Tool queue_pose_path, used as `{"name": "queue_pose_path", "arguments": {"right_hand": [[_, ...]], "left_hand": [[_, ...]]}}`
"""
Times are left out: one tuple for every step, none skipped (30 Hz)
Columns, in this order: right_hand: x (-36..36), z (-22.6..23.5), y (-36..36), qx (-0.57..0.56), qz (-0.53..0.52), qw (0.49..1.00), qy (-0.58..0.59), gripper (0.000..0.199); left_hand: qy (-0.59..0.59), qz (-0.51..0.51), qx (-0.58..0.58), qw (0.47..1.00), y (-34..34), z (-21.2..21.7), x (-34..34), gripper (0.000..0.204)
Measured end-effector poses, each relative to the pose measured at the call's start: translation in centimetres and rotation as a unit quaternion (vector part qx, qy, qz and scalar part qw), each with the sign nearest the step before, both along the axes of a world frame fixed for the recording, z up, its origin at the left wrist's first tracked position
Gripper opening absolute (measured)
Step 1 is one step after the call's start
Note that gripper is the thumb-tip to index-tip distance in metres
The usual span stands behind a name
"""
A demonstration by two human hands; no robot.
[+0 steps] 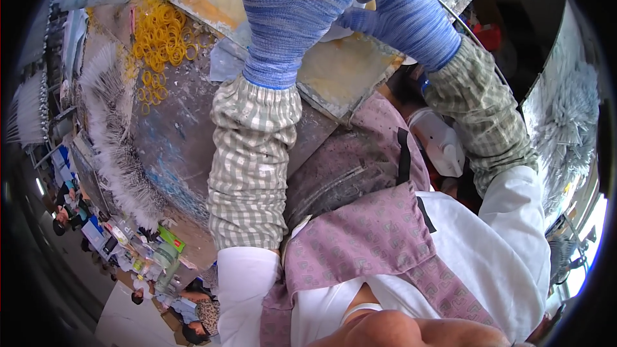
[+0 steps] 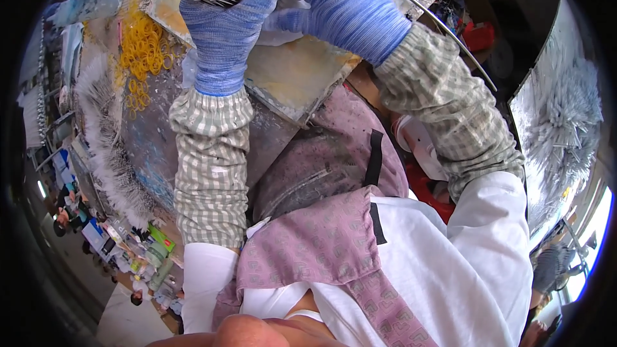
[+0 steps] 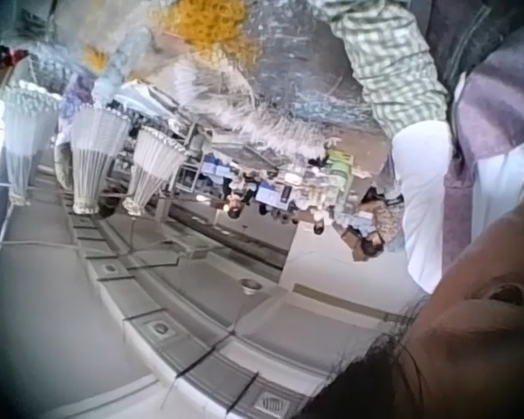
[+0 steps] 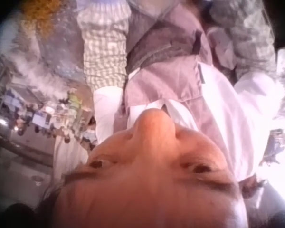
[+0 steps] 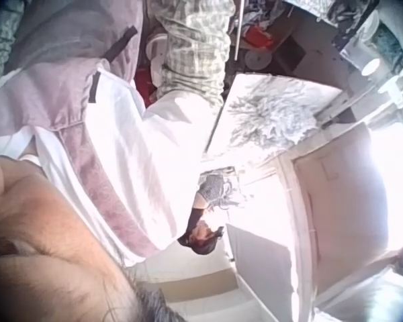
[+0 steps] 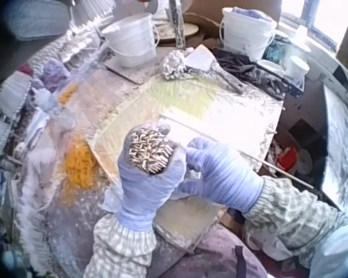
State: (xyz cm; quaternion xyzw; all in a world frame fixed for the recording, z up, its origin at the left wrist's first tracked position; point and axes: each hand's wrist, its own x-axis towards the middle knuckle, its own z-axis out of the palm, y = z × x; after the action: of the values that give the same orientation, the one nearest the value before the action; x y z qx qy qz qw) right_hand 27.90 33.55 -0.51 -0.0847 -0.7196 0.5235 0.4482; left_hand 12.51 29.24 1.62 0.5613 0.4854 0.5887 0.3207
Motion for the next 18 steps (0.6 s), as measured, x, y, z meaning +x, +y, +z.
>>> {"name": "queue_pose_path", "arguments": {"right_hand": [[0.0,1.7,-0.9,0.03,-0.07,0.99,-0.12,0.047],[0.0,2.6,-1.5,0.059,-0.139,0.96,-0.237,0.047],[0.2,2.5,-1.7,0.061,-0.141,0.96,-0.236,0.047],[0.5,2.1,-1.9,0.071,-0.162,0.943,-0.282,0.045],[0.8,1.9,-2.0,0.079,-0.182,0.924,-0.327,0.044],[0.5,2.6,-1.7,0.063,-0.139,0.95,-0.272,0.042],[0.6,2.6,-1.6,0.064,-0.142,0.949,-0.275,0.042],[0.6,2.5,-1.5,0.062,-0.144,0.948,-0.277,0.042],[0.8,2.3,-1.4,0.058,-0.145,0.947,-0.28,0.042],[0.9,2.3,-1.3,0.057,-0.144,0.947,-0.281,0.043],[1.0,2.3,-1.3,0.056,-0.142,0.947,-0.282,0.043],[0.8,2.2,-1.2,0.056,-0.137,0.948,-0.28,0.043],[0.7,2.4,-1.2,0.055,-0.136,0.948,-0.282,0.044],[0.5,2.5,-1.0,0.054,-0.134,0.949,-0.281,0.044],[0.5,3.2,-0.6,0.064,-0.13,0.945,-0.293,0.044],[0.5,3.5,-0.4,0.075,-0.127,0.941,-0.305,0.045],[0.3,2.1,-0.2,0.074,-0.128,0.94,-0.306,0.045],[-1.0,1.5,0.2,0.176,-0.145,0.957,-0.178,0.045]], "left_hand": [[-0.068,-0.002,-0.059,0.996,-0.2,0.5,0.0,0.037],[-0.066,0.0,-0.058,0.996,-0.5,1.4,0.3,0.037],[-0.094,0.005,-0.132,0.987,-0.7,3.0,0.9,0.036],[-0.122,0.01,-0.207,0.971,-0.7,3.9,1.3,0.036],[-0.121,0.008,-0.205,0.971,-0.5,2.9,1.1,0.036],[0.02,0.032,-0.049,0.998,-0.6,1.2,0.0,0.036],[0.153,0.042,0.108,0.981,-0.1,0.3,-0.2,0.036],[0.16,0.044,0.107,0.98,0.0,-0.5,-0.3,0.038],[0.158,0.041,0.107,0.981,0.0,0.1,0.2,0.038],[-0.011,0.007,-0.021,1.0,-0.5,1.7,0.9,0.038],[-0.179,-0.028,-0.148,0.972,-0.7,2.6,1.3,0.039],[-0.178,-0.024,-0.146,0.973,-0.2,1.5,1.0,0.039],[-0.18,-0.066,0.032,0.981,1.0,-0.5,0.6,0.039],[-0.175,-0.105,0.205,0.957,1.6,-1.9,0.3,0.038],[-0.177,-0.106,0.204,0.957,1.5,-1.5,0.1,0.038],[-0.037,-0.03,0.142,0.989,1.3,-0.9,-0.4,0.038],[0.105,0.046,0.076,0.99,1.0,-0.5,-0.6,0.037],[0.003,0.023,-0.005,1.0,0.4,-0.3,-0.4,0.038]]}}
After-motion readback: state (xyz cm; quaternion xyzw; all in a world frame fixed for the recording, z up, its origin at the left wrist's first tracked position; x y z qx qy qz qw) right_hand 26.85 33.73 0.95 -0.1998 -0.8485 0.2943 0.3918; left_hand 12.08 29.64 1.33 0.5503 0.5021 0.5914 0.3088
